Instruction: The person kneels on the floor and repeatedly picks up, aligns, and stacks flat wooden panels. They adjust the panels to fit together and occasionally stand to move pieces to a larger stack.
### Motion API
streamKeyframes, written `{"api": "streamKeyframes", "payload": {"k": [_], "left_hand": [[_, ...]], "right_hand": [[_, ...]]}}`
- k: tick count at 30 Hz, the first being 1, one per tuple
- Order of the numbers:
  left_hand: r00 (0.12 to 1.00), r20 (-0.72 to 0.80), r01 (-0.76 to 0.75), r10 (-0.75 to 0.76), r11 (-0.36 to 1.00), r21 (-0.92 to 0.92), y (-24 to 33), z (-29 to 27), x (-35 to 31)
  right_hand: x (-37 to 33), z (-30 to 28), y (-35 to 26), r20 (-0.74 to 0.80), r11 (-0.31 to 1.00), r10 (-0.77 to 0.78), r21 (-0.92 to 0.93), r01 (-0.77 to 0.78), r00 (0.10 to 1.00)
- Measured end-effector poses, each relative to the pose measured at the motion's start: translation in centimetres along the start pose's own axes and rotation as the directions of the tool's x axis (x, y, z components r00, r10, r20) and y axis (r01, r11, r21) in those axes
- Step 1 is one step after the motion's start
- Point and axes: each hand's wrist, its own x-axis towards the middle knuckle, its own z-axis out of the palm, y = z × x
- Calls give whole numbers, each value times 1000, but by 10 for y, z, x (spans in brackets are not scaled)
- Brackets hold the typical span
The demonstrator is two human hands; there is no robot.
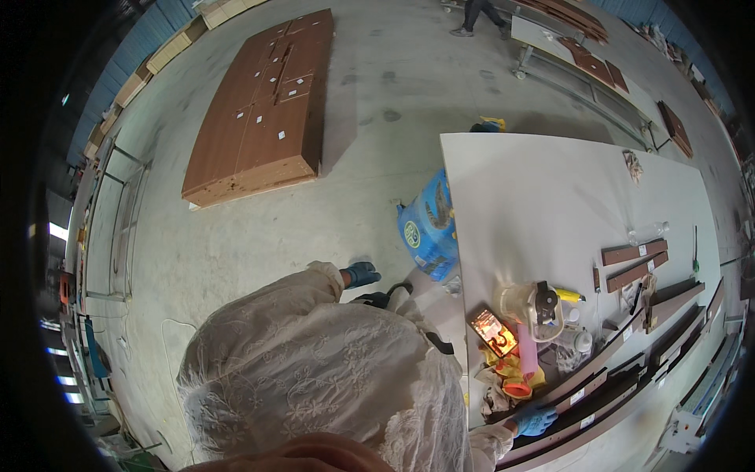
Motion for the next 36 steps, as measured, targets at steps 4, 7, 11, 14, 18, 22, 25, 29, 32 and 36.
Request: {"api": "streamKeyframes", "payload": {"k": [4, 7, 11, 14, 18, 22, 25, 29, 32, 36], "left_hand": [[998, 65, -15, 9, 996, 89, -4, -7, 6], [997, 82, -7, -3, 994, 112, -9, -7, 7], [1000, 1, -22, 22, 994, 111, -13, -8, 4], [997, 75, 21, -23, 999, 25, -10, -11, 3], [993, 119, -7, -4, 996, 89, -8, -12, 7], [989, 99, -112, 107, 992, 54, -21, -11, 8], [921, 155, -368, 356, 929, 50, -36, -20, 11], [961, 275, 86, 13, 934, -347, -34, -19, 30], [914, 306, -272, 266, 962, -23, -28, -13, 52], [885, 416, -360, 211, 876, 320, -7, -10, 78]], "right_hand": [[-20, -2, -14, -12, 999, -37, -28, 37, 999], [-23, -5, -21, 46, 999, 14, -34, -13, 999], [-16, -2, -23, 116, 996, 61, -75, -53, 991], [-14, 9, -17, 59, 996, 48, -80, -43, 997], [-11, 18, -9, 42, 999, 21, -36, -19, 999], [-7, 2, -6, 29, 993, -79, 88, 76, 996], [-17, -19, -14, -88, 980, -74, 176, 88, 993], [-25, -40, -12, -79, 956, -49, 286, 70, 996], [-29, -53, -3, -157, 932, 7, 360, 51, 988], [-37, -69, 37, -343, 952, 84, 306, 27, 936]]}}
